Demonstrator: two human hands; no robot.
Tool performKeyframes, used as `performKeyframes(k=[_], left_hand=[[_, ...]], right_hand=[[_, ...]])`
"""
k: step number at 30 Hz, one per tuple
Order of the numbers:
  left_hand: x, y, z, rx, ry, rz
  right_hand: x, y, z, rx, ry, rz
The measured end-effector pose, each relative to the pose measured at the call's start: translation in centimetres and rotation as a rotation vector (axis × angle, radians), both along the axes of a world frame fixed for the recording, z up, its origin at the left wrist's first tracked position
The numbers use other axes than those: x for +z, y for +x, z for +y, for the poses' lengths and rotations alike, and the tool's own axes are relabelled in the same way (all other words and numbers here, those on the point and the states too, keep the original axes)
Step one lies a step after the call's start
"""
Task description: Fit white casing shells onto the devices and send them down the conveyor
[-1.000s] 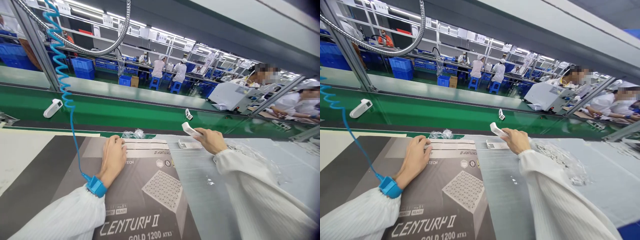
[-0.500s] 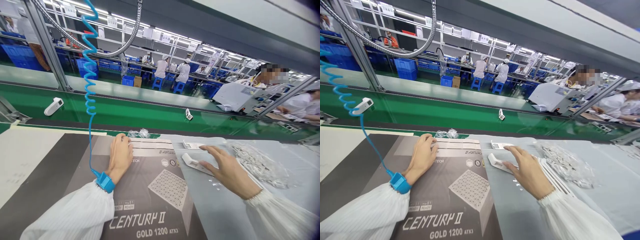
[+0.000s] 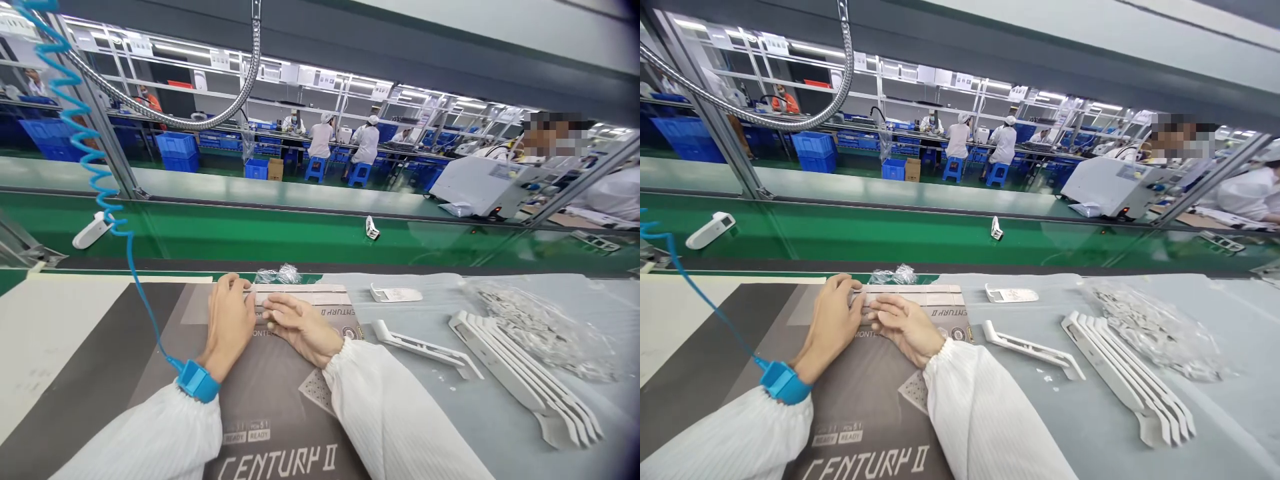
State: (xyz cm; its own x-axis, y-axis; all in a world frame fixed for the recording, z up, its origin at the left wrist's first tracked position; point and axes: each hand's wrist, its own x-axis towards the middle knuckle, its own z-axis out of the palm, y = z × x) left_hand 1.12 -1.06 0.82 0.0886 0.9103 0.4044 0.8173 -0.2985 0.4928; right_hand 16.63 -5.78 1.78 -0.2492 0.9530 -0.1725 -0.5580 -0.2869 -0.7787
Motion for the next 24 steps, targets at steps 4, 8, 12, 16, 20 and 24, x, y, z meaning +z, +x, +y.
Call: performKeyframes(k=[4,8,12,16,20,24], left_hand=[[0.3,0.3,-0.6,-0.019,0.058,-0.004],[0.0,0.9,-1.2,-0.057,0.083,-0.006],[-0.8,1.3,-1.1,-0.071,0.034,-0.017],[-1.0,1.4,-1.0,-0.072,-0.009,-0.027],[-0.8,1.4,-1.0,-0.068,0.009,-0.044],[-0.8,1.2,-0.9,-0.061,0.009,-0.055]], right_hand=[[-0.5,0.5,-0.1,-0.066,-0.029,0.073],[-0.5,0.5,-0.2,-0.042,-0.012,0.063],[-0.9,0.5,-0.1,-0.029,0.022,0.017],[-1.2,0.7,-0.1,-0.009,0.042,-0.002],[-1.2,0.8,-0.1,0.001,0.052,-0.009],[-0.9,0.7,-0.2,-0.022,0.028,-0.016]])
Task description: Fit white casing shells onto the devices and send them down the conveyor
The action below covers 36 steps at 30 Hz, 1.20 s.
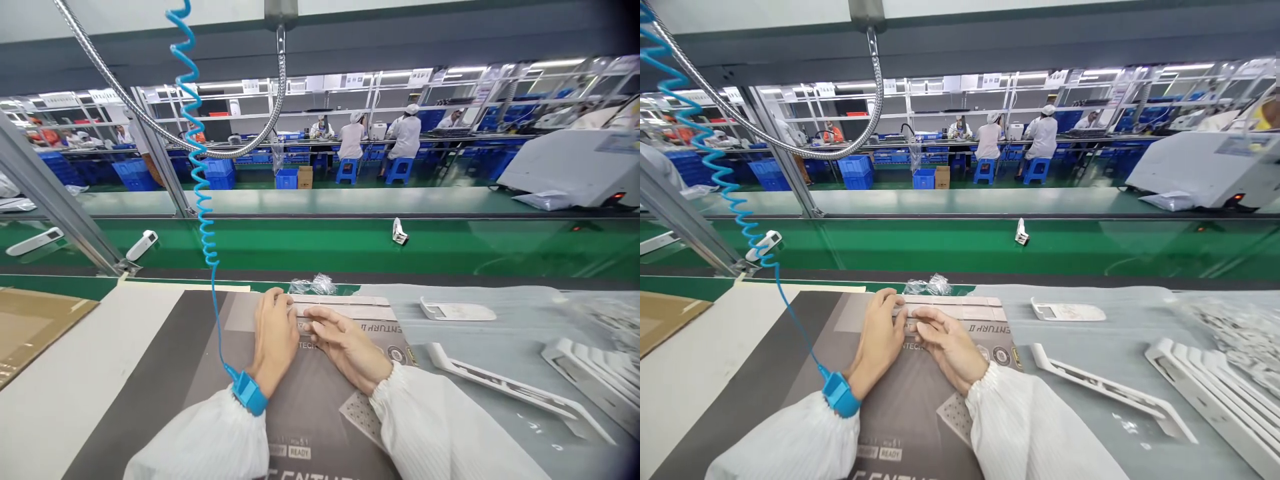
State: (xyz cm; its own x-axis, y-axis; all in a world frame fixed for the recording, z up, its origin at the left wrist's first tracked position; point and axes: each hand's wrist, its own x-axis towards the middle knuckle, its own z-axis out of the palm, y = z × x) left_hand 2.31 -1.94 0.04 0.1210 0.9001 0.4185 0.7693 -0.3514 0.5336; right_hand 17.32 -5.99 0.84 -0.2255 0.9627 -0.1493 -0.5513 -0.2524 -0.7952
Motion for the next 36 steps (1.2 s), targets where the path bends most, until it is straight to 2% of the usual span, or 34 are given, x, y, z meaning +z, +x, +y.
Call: performKeyframes(k=[24,36], left_hand=[[0.18,0.04,-0.12,0.022,-0.031,-0.021],[0.21,0.08,-0.18,0.014,-0.057,-0.048]], right_hand=[[-0.58,0.48,0.2,0.022,0.002,-0.032],[0.19,0.39,-0.06,0.002,-0.061,-0.02]])
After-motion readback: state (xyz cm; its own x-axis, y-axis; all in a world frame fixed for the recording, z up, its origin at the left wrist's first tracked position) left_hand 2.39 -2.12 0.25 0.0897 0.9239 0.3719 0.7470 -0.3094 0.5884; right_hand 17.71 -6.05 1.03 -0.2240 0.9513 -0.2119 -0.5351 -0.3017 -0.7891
